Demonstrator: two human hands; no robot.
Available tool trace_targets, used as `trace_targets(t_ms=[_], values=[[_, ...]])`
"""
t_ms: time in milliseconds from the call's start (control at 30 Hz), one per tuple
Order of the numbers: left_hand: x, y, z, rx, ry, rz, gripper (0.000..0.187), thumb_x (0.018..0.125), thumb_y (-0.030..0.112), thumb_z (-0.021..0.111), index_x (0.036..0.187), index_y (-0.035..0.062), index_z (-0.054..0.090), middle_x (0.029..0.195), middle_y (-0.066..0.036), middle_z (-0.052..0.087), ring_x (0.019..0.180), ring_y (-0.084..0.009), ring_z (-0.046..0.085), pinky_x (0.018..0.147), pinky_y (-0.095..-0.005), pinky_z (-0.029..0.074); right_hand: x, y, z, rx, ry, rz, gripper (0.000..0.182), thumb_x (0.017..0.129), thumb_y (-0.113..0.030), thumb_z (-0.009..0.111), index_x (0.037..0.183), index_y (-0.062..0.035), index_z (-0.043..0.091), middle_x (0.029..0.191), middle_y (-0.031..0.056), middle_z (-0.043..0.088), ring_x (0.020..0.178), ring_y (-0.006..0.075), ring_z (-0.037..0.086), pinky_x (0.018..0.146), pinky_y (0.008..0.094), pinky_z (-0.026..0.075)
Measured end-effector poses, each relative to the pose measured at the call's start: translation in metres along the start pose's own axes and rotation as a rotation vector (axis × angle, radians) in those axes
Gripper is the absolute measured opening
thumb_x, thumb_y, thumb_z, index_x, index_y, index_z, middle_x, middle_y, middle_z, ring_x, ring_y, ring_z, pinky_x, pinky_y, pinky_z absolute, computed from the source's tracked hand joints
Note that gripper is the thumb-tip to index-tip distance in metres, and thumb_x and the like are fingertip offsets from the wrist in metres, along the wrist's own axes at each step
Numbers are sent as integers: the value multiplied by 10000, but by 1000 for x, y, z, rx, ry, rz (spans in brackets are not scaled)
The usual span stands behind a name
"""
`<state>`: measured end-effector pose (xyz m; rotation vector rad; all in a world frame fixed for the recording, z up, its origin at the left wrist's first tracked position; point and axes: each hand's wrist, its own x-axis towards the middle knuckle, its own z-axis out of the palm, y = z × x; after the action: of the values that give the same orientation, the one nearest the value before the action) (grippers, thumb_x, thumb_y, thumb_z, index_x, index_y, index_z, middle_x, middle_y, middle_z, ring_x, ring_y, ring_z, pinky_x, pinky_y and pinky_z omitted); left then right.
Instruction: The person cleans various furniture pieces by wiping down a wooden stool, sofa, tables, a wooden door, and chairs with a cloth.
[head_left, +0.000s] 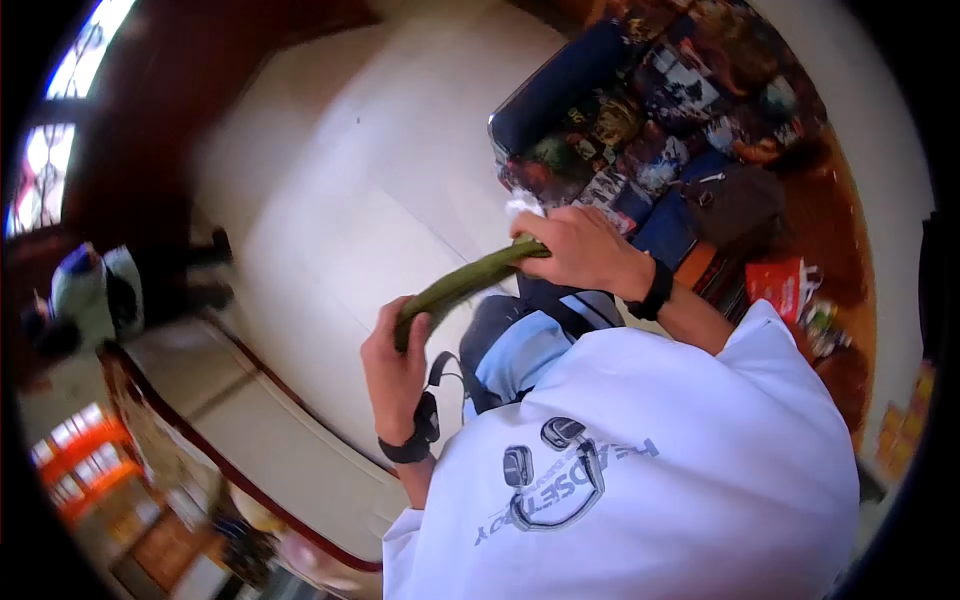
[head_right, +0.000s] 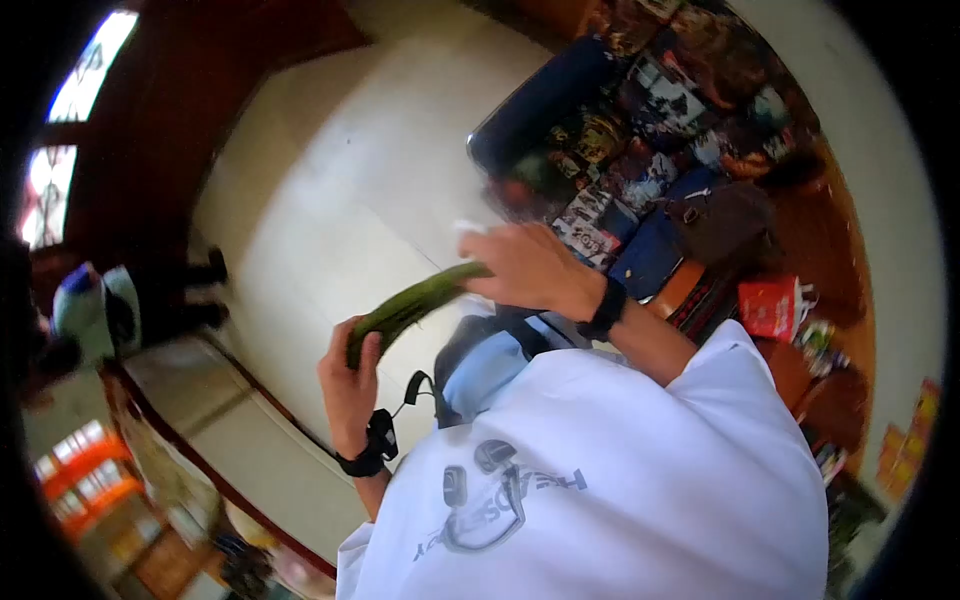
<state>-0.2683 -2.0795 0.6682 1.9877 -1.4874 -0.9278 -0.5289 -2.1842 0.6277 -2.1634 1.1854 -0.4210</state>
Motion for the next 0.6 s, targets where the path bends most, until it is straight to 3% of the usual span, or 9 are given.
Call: trace_targets(t_ms=[33, 100, 133, 200, 300, 433, 500, 567, 600], values=[[16, 3, -3, 11, -41, 44, 243, 936, 99, 670, 1161, 11, 641, 932, -198, 708, 792, -299, 691, 752, -350, 536, -4, 3, 4, 3, 52, 27, 261, 801, -256, 766, 1007, -137, 659, 716, 156, 665, 682, 371, 667, 633, 456, 526], [54, 3, -9, 32, -163, 216, 235, 947, 101, 661, 1167, 20, 658, 919, -174, 721, 786, -229, 693, 750, -328, 536, -11, 8, 11, 0, 160, 226, 267, 805, -292, 776, 995, -140, 667, 741, 159, 668, 722, 366, 673, 650, 461, 528], [78, 0, -10, 22, -240, 284, 227, 935, 98, 669, 1148, 22, 681, 941, -170, 727, 813, -238, 704, 768, -326, 537, -11, 15, 17, 20, 212, 311, 278, 806, -317, 780, 989, -139, 670, 761, 159, 671, 742, 366, 674, 656, 461, 527], [123, 21, -13, 79, -346, 388, 258, 918, 102, 681, 1166, 35, 703, 878, -196, 712, 727, -242, 693, 718, -328, 535, -8, 23, 21, 23, 290, 501, 315, 823, -422, 771, 985, -164, 687, 795, 145, 694, 801, 358, 690, 698, 462, 538], [178, 47, -16, 182, -469, 479, 276, 909, 109, 678, 1178, 62, 717, 790, -225, 670, 611, -268, 660, 646, -336, 525, 14, 35, 27, 39, 339, 624, 280, 841, -378, 757, 977, -147, 678, 810, 147, 692, 808, 356, 683, 704, 456, 535], [263, 72, -31, 208, -452, 544, 216, 905, 99, 674, 1104, 27, 721, 776, -217, 670, 590, -266, 638, 620, -326, 519, 96, 76, 44, 25, 321, 502, 204, 847, -245, 724, 986, -117, 646, 923, 146, 671, 878, 338, 674, 721, 459, 541], [306, 77, -44, 95, -346, 494, 167, 902, 64, 675, 1055, 2, 703, 789, -189, 685, 606, -248, 647, 613, -329, 518, 154, 87, 32, 89, 313, 426, 172, 848, -217, 710, 959, -109, 634, 930, 152, 665, 885, 334, 673, 722, 455, 542], [357, 71, -57, 18, -191, 628, 134, 935, 51, 646, 1051, -13, 663, 799, -156, 675, 629, -205, 630, 599, -318, 507, 224, 107, 24, 161, 314, 339, 138, 849, -176, 685, 939, -99, 616, 927, 149, 662, 859, 338, 678, 706, 456, 543], [380, 72, -64, 44, -159, 499, 136, 943, 50, 636, 1065, -8, 651, 795, -146, 668, 646, -197, 626, 612, -318, 505, 259, 112, 11, 104, 282, 310, 144, 847, -169, 679, 943, -91, 605, 924, 155, 659, 840, 345, 678, 698, 461, 541]])
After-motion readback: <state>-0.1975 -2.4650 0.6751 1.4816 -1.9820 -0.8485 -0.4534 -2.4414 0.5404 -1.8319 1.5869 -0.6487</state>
